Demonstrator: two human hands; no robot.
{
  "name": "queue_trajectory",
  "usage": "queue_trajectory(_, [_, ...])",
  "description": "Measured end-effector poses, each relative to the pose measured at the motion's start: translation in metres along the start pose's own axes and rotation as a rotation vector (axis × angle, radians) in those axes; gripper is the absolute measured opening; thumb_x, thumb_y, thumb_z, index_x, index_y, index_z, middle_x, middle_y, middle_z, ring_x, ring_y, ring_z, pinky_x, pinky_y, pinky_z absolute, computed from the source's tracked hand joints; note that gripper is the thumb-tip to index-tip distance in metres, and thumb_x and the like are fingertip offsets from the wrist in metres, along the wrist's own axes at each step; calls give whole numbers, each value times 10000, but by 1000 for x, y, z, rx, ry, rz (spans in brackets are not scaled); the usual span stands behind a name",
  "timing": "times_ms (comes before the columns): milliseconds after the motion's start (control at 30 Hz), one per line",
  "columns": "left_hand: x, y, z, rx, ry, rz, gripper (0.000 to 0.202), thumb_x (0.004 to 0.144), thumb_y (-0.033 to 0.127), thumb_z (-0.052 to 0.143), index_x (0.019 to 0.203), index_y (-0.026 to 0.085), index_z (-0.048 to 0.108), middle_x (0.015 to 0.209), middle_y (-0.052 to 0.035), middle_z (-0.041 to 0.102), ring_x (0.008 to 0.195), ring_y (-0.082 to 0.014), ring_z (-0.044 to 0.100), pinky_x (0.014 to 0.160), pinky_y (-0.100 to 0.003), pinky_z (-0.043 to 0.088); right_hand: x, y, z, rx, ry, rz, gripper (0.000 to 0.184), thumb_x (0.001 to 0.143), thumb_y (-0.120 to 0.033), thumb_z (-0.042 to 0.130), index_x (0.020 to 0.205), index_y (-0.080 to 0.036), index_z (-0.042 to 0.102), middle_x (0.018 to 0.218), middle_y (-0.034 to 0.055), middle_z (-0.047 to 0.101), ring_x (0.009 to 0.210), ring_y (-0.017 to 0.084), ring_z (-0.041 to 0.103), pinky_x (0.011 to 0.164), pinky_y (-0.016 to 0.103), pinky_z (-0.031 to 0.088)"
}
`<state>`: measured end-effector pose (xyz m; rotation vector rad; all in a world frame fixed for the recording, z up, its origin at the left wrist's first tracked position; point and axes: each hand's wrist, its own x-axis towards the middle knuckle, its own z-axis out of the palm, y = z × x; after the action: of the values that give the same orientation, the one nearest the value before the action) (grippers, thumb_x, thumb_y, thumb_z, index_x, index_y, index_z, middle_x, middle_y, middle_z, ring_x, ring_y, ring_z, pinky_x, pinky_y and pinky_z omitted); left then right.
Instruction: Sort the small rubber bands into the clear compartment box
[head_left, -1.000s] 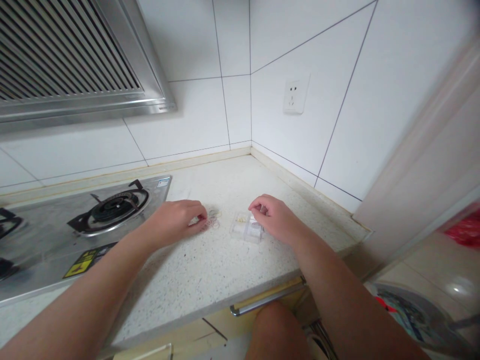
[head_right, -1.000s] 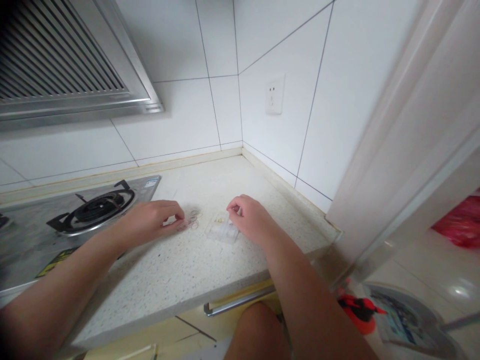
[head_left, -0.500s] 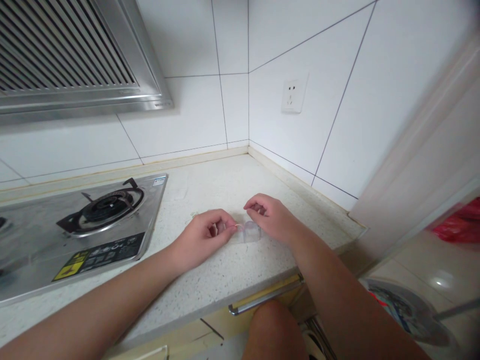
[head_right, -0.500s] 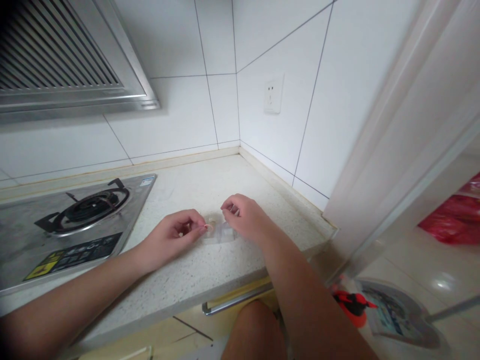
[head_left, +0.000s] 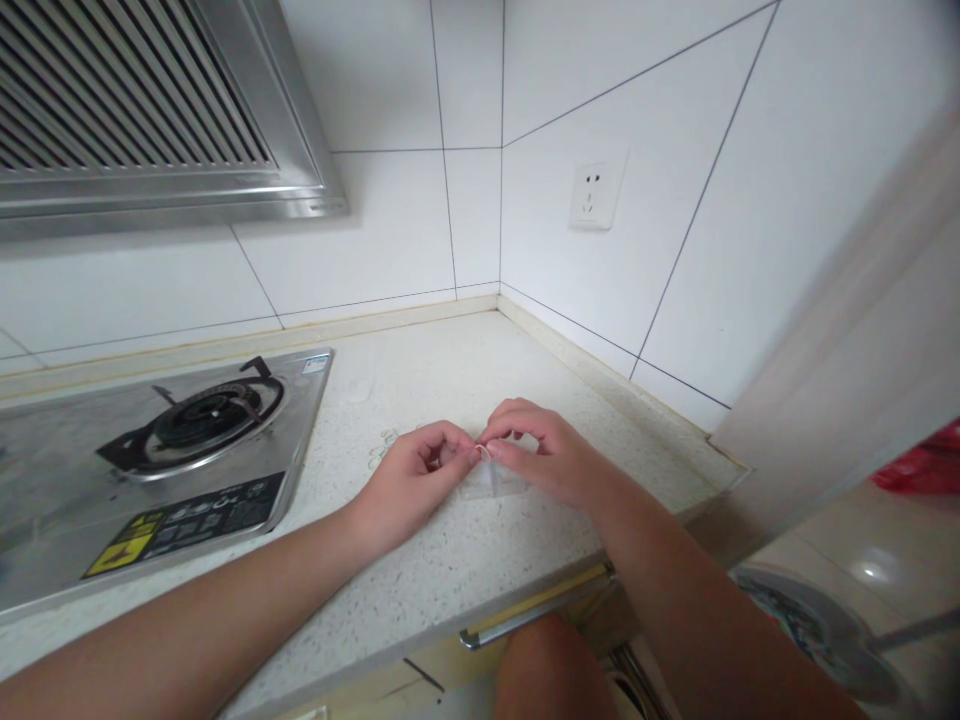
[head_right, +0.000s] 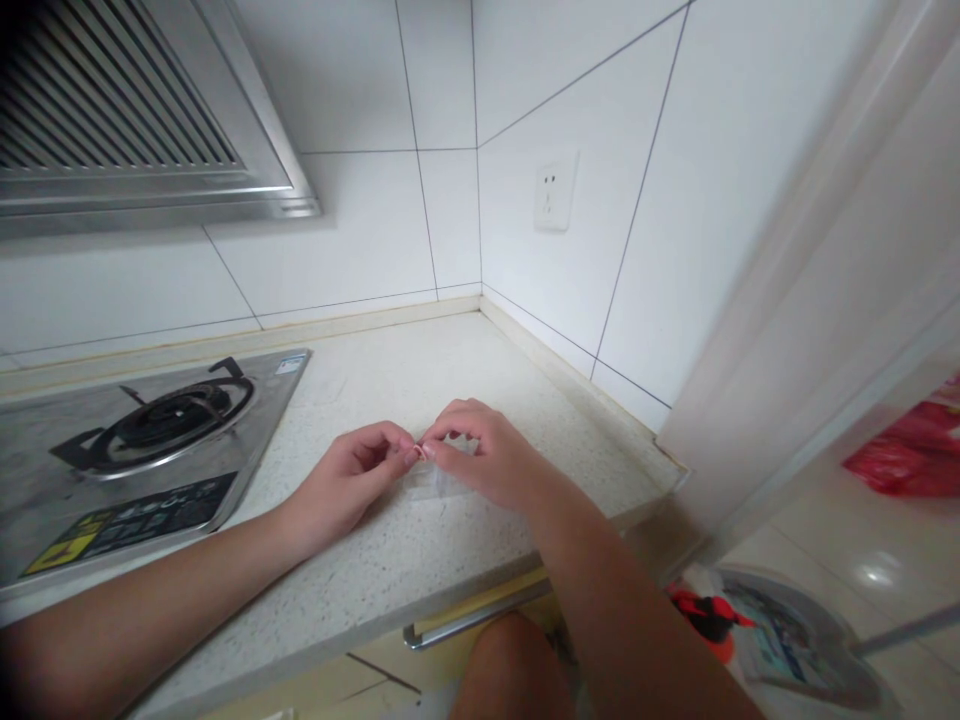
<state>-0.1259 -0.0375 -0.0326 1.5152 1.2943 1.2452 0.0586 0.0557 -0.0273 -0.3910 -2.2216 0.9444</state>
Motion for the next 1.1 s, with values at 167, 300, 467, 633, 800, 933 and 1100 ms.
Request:
queue_trajectory(167, [0, 1, 1, -8, -6, -12, 306, 856, 460, 671, 843, 156, 633, 685, 32, 525, 641, -92, 413, 603, -227, 313, -2, -1, 0, 29, 22, 14, 139, 863, -288, 640, 899, -195, 738, 868, 16, 646, 858, 95, 556, 794, 271, 436])
queue_trajectory(300, [-1, 2, -1, -10, 2, -22, 300, 853, 453, 673, 829, 158, 622, 678, 36, 518, 629, -87, 404, 595, -226, 303, -4, -2, -1, 44, 45, 29, 151, 862, -296, 638, 858, -181, 735, 847, 21, 646, 850, 97, 567, 786, 272, 443])
queue_trajectory(467, [-3, 1, -3, 10, -6, -30, 304, 849, 457, 680, 825, 160, 617, 666, 40, 501, 624, -87, 394, 581, -223, 306, -4, 0, 0, 17, 45, 24, 144, 852, -295, 647, 859, -179, 733, 855, 24, 655, 851, 99, 583, 806, 280, 455])
queue_trajectory(633, [-5, -1, -4, 30, -20, -41, 297, 857, 458, 675, 834, 167, 621, 635, 53, 457, 606, -83, 370, 561, -219, 290, -4, 0, 0, 0, 49, 32, 107, 842, -279, 652, 842, -197, 720, 853, 9, 649, 835, 93, 578, 767, 270, 450])
queue_trajectory(800, [-5, -1, -5, 31, -17, -47, 292, 849, 454, 683, 856, 165, 638, 665, 41, 491, 632, -89, 397, 586, -227, 307, -4, 1, -1, -9, 70, 42, 106, 829, -294, 668, 826, -196, 706, 843, 4, 638, 817, 91, 573, 738, 263, 439])
queue_trajectory(933, [-4, -1, -5, 20, -25, -40, 282, 852, 444, 682, 889, 166, 656, 668, 40, 493, 636, -90, 395, 593, -227, 306, -3, 2, -1, -7, 81, 45, 118, 824, -298, 671, 806, -183, 691, 821, 4, 626, 796, 88, 561, 734, 263, 432])
queue_trajectory(1100, [-5, 0, -6, 16, -41, -46, 264, 858, 424, 675, 918, 166, 672, 697, 26, 530, 658, -96, 422, 612, -229, 322, -5, 1, -1, -1, 75, 40, 142, 817, -311, 680, 793, -171, 670, 826, 5, 624, 783, 86, 552, 735, 266, 425])
